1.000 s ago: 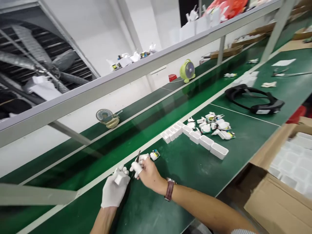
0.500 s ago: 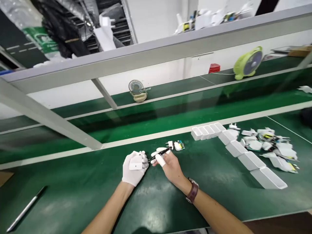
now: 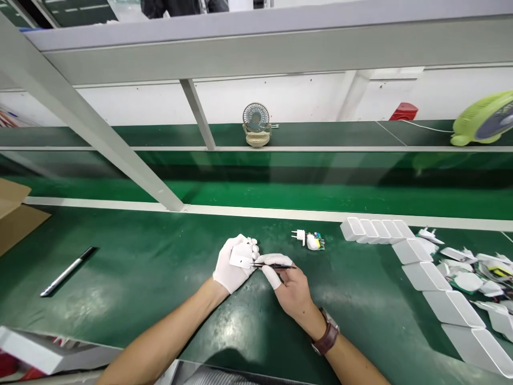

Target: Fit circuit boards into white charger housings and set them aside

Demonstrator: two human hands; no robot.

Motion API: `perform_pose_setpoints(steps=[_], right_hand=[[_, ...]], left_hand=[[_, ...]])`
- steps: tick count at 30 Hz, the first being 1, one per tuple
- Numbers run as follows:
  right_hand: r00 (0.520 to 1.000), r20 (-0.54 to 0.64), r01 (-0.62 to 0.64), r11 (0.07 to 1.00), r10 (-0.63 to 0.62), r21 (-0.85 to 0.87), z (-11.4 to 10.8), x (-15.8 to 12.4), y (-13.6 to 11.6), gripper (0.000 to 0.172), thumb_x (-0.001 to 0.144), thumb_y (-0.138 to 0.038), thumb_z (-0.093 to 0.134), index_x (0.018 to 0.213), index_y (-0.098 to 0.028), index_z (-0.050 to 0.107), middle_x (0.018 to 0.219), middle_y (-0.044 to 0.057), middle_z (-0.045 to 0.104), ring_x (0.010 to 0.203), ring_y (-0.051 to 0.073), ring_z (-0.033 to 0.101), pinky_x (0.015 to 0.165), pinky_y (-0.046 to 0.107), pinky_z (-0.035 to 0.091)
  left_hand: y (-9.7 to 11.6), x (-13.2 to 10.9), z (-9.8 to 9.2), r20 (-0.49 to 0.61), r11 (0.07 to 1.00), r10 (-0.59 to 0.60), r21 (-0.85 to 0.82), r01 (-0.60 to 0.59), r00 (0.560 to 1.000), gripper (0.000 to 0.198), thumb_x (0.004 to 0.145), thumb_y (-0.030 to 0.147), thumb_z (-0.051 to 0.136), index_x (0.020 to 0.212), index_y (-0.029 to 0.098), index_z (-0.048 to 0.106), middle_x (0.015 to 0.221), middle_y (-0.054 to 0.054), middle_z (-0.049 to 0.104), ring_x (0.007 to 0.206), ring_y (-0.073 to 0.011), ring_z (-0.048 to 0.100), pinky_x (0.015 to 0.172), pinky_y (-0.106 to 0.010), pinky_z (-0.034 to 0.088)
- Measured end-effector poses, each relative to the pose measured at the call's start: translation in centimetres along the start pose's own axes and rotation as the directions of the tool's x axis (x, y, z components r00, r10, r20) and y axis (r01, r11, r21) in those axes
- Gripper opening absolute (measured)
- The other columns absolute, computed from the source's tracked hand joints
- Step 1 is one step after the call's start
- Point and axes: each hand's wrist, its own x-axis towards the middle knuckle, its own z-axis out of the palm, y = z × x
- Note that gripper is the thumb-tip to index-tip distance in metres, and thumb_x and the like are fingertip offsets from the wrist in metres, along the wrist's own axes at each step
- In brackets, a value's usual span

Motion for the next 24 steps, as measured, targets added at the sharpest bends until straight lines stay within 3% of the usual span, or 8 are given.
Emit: perform_pose_setpoints(steps=[4,8,15,24], right_hand=[[0.987,0.078,0.15,0.97,-0.137,-0.19,0.17,-0.95,0.52,0.017,0.092,-0.021,0.065,0.108,-0.026,0.069,0.109,0.007,0.073,0.104,0.023,0.07,0.095,0.041,0.058],[0.965,0.149,0.246,0.943,-0.216,-0.226,0.15,-1.06,0.36,0.027,0.093,-0.018,0.065,0.119,-0.028,0.066,0.117,0.008,0.071,0.116,0.025,0.065,0.099,0.045,0.055],[0.959,0.166,0.258,0.948,-0.229,-0.185,0.29,-0.81,0.13,0.031,0.093,-0.017,0.065,0.122,-0.028,0.064,0.119,0.008,0.07,0.119,0.026,0.062,0.102,0.047,0.052],[0.953,0.124,0.296,0.934,-0.275,-0.202,0.31,-1.02,-0.06,0.028,0.094,-0.022,0.064,0.122,-0.028,0.064,0.118,0.009,0.071,0.115,0.028,0.065,0.097,0.05,0.056]], left_hand=[[-0.49,-0.09,0.09,-0.009,0.998,0.002,-0.068,-0.002,1.0,0.016,0.084,0.027,0.063,0.077,0.013,0.061,0.081,-0.01,0.066,0.065,-0.0182,0.063,0.055,-0.029,0.051],[-0.77,-0.17,0.06,-0.01,0.999,-0.005,-0.047,0.004,1.0,0.013,0.083,0.025,0.062,0.076,0.014,0.061,0.077,-0.009,0.066,0.062,-0.0176,0.062,0.052,-0.028,0.049],[-0.84,-0.26,0.24,-0.007,0.999,-0.042,-0.033,0.042,0.999,0.015,0.083,0.027,0.062,0.076,0.014,0.061,0.074,-0.009,0.064,0.06,-0.0179,0.061,0.051,-0.029,0.049],[-0.57,-0.43,-0.04,0.002,0.988,-0.054,-0.145,0.054,0.999,0.016,0.082,0.027,0.064,0.077,0.012,0.062,0.088,-0.013,0.067,0.073,-0.0204,0.065,0.061,-0.03,0.052]])
